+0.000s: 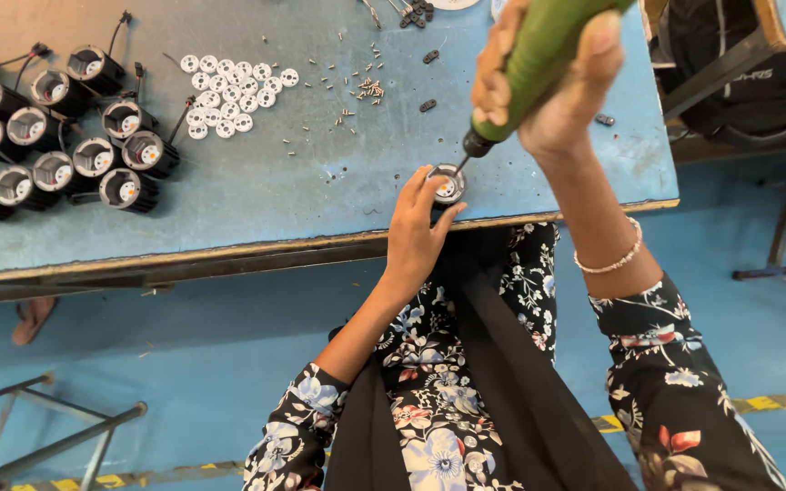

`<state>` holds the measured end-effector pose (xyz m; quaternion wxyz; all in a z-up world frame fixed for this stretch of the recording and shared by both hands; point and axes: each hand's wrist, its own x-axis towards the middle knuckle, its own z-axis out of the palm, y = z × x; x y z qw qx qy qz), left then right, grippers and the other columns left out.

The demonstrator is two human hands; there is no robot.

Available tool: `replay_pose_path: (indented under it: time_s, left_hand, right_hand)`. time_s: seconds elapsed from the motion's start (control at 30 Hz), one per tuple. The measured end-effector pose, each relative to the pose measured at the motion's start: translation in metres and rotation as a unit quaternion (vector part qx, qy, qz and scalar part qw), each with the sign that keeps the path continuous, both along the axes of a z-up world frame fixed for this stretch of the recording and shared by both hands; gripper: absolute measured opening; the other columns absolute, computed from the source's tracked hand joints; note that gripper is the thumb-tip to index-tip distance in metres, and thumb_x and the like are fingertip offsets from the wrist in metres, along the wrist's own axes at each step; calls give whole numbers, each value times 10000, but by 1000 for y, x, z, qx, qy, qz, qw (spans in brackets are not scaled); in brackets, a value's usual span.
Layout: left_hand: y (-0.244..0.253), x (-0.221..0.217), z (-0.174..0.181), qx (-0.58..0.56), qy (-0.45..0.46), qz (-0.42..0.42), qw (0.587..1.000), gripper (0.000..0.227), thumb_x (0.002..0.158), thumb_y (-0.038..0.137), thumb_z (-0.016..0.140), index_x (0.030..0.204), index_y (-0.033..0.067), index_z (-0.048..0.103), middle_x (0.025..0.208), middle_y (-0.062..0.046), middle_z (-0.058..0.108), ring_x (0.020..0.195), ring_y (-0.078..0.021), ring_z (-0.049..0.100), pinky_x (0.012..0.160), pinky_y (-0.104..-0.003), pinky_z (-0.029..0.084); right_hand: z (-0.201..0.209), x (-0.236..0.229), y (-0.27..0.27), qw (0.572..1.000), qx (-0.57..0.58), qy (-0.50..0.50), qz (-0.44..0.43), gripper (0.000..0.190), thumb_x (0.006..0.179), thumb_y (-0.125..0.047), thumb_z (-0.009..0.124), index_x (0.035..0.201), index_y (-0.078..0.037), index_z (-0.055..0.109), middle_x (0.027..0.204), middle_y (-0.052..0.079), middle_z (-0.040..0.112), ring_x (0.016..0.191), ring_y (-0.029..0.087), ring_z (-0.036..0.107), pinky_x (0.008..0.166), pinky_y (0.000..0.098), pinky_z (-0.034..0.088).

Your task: The person assembles small cylindrical electronic components by hand, inserting white circular parts and securing them with screws. They use a green electric screwdriver to tighten the screws and a small brush to clean the components, working at a blue table with various parts scattered around.

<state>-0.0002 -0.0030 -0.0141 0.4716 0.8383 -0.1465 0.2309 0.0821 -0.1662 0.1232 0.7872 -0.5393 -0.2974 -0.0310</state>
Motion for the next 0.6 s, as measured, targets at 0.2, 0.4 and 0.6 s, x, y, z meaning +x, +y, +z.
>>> replay_pose_path:
  time_s: [0.2,0.4,0.6]
  left_hand:
    - [16,18,10,-116,123,-101,980,850,718,136,863,1446,27,438,1329,-187,630,1185,-288,638,1016,-351,495]
    - [22,19,9,-102,129,-145,976,631,781,93,869,1353,74,604,1227,-120,737,1118,-244,726,1003,-341,543]
    - [21,18,7,-100,112,-134,980,635,771,99,875,1350,89,614,1259,-126,722,1136,-255,717,997,-341,547]
  right_hand:
    - [12,-21,-11,999,-7,-17,-38,874,923,-908,423,1029,-41,432,644,126,444,467,212,429,489,365,436]
    - [12,-40,8,995,-14,-39,-90,848,888,-887,459,1005,-50,392,589,107,413,420,204,420,417,344,416]
    - [5,-43,19,998,1,-18,-60,838,852,-847,566,996,-37,409,593,97,416,414,197,441,410,325,425]
